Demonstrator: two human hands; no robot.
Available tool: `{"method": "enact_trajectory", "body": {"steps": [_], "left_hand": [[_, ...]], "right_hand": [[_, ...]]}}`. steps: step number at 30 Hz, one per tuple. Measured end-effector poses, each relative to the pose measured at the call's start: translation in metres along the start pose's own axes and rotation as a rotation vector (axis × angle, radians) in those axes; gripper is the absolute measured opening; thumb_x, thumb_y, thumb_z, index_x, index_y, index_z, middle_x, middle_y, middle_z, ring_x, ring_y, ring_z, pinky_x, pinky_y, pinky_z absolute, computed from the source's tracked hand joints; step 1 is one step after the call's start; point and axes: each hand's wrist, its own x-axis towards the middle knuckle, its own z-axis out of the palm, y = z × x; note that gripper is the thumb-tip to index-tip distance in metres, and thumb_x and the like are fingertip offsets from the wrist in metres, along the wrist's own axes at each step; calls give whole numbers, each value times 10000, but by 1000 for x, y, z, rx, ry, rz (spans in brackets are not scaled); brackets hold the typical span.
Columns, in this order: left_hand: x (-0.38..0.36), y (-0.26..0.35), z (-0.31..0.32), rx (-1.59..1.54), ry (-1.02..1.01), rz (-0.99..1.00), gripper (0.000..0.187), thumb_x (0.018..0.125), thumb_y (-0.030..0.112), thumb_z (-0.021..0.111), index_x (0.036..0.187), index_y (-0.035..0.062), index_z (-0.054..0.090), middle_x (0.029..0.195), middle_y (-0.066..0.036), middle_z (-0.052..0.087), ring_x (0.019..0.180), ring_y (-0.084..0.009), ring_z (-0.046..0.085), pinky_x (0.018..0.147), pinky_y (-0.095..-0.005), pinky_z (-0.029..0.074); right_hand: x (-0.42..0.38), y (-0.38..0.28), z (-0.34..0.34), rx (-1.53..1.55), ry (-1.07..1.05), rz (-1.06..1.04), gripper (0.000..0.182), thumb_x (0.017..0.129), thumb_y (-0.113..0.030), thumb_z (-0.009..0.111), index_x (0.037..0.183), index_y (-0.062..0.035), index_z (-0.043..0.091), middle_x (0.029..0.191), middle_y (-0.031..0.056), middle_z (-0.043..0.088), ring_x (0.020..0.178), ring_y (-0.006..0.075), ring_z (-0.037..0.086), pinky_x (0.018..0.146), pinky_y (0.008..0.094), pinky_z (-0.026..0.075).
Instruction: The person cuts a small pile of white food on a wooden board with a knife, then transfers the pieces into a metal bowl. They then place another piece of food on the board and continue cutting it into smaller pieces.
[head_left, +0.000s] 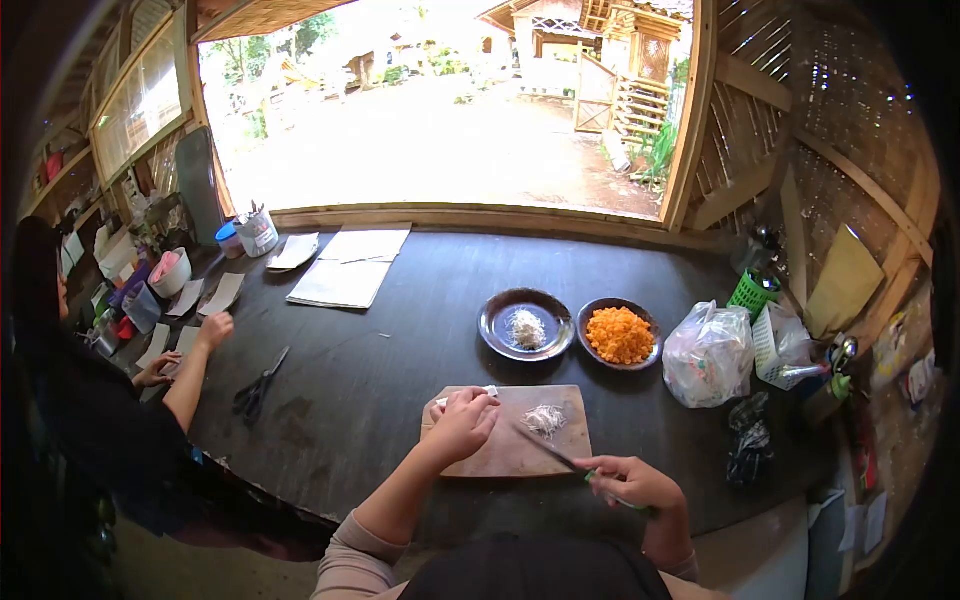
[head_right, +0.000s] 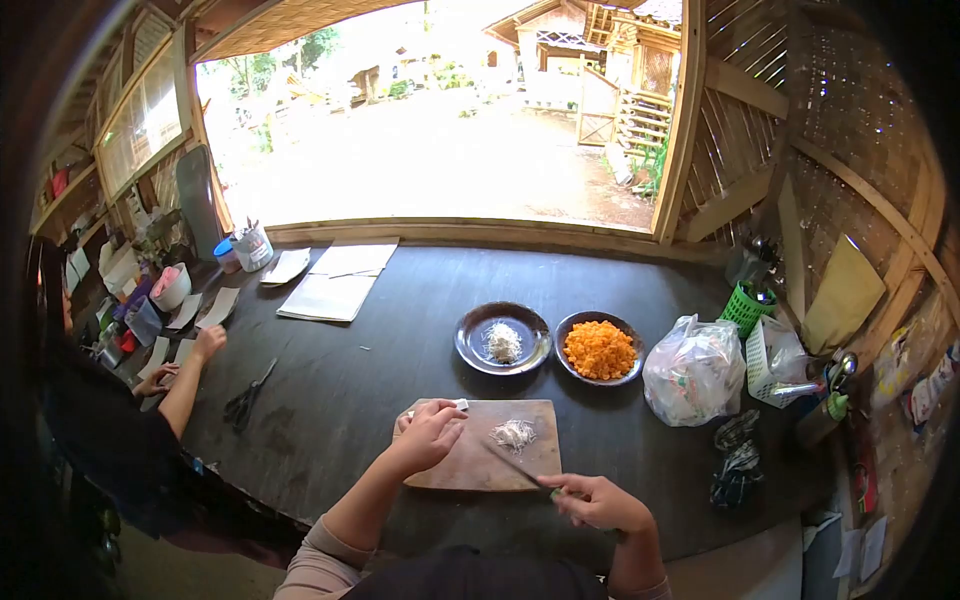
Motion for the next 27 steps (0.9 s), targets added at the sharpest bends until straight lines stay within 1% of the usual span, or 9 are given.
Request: {"method": "enact_trajectory", "body": {"steps": [5, 7, 11, 13, 15, 17, 21, 25, 27], "left_hand": [[0, -6, 8, 17, -16, 6, 294, 947, 264, 541, 1205, 152, 627, 1379, -104, 480, 1338, -292, 403, 1055, -560, 235], [1, -7, 8, 23, -7, 4, 302, 939, 255, 546, 1214, 155, 620, 1408, -105, 459, 1349, -297, 391, 1066, -574, 225], [1, -7, 10, 9, -4, 11, 307, 932, 254, 553, 1216, 158, 618, 1420, -109, 451, 1355, -306, 383, 1070, -585, 223], [0, -6, 10, 31, -5, 22, 301, 932, 254, 554, 1210, 159, 622, 1417, -108, 457, 1356, -312, 381, 1061, -591, 237], [2, -10, 13, 31, 11, 36, 300, 933, 255, 554, 1209, 158, 623, 1414, -109, 460, 1354, -313, 383, 1060, -589, 243], [1, -11, 15, 32, 23, 47, 299, 933, 256, 555, 1207, 158, 624, 1412, -110, 463, 1352, -315, 385, 1058, -588, 248], [2, -10, 14, 21, 9, 39, 302, 935, 253, 554, 1212, 156, 625, 1415, -111, 467, 1353, -318, 390, 1061, -580, 255], [4, -13, 21, -7, -17, 36, 331, 932, 264, 535, 1233, 153, 616, 1415, -99, 472, 1356, -303, 396, 1028, -624, 259], [5, -13, 22, 10, -29, 41, 344, 933, 259, 536, 1252, 155, 609, 1430, -90, 467, 1357, -294, 401, 1025, -634, 258]], "right_hand": [[0, 3, 1, -63, -116, 27, 389, 980, -104, 567, 1369, -102, 572, 833, 8, 628, 632, 53, 543, 593, 211, 464], [0, 5, 0, -45, 73, 31, 366, 984, -106, 564, 1349, -107, 595, 830, 2, 639, 639, 46, 547, 593, 212, 469], [-4, -1, -2, -26, 58, 6, 359, 984, -105, 567, 1341, -111, 605, 826, 2, 645, 646, 39, 549, 602, 213, 474], [-3, 2, -5, -70, -208, -6, 359, 979, -112, 581, 1336, -109, 609, 837, 13, 654, 636, 38, 546, 594, 214, 476], [-1, 2, -4, -71, -227, 34, 363, 974, -115, 591, 1336, -105, 609, 837, 24, 659, 640, 43, 551, 593, 214, 476], [2, 10, -6, 6, -58, 43, 372, 968, -145, 599, 1339, -152, 613, 829, 22, 669, 615, 55, 566, 593, 217, 490], [1, 9, -10, -62, 158, -2, 370, 971, -130, 591, 1340, -130, 608, 818, 24, 658, 619, 61, 571, 588, 212, 492], [-2, 15, -17, 27, -65, -3, 367, 973, -125, 587, 1339, -117, 606, 854, 18, 652, 642, 53, 560, 593, 217, 490], [-2, 11, -17, 24, 21, 23, 367, 973, -126, 588, 1339, -112, 605, 865, 20, 654, 646, 54, 561, 595, 218, 489]]}}
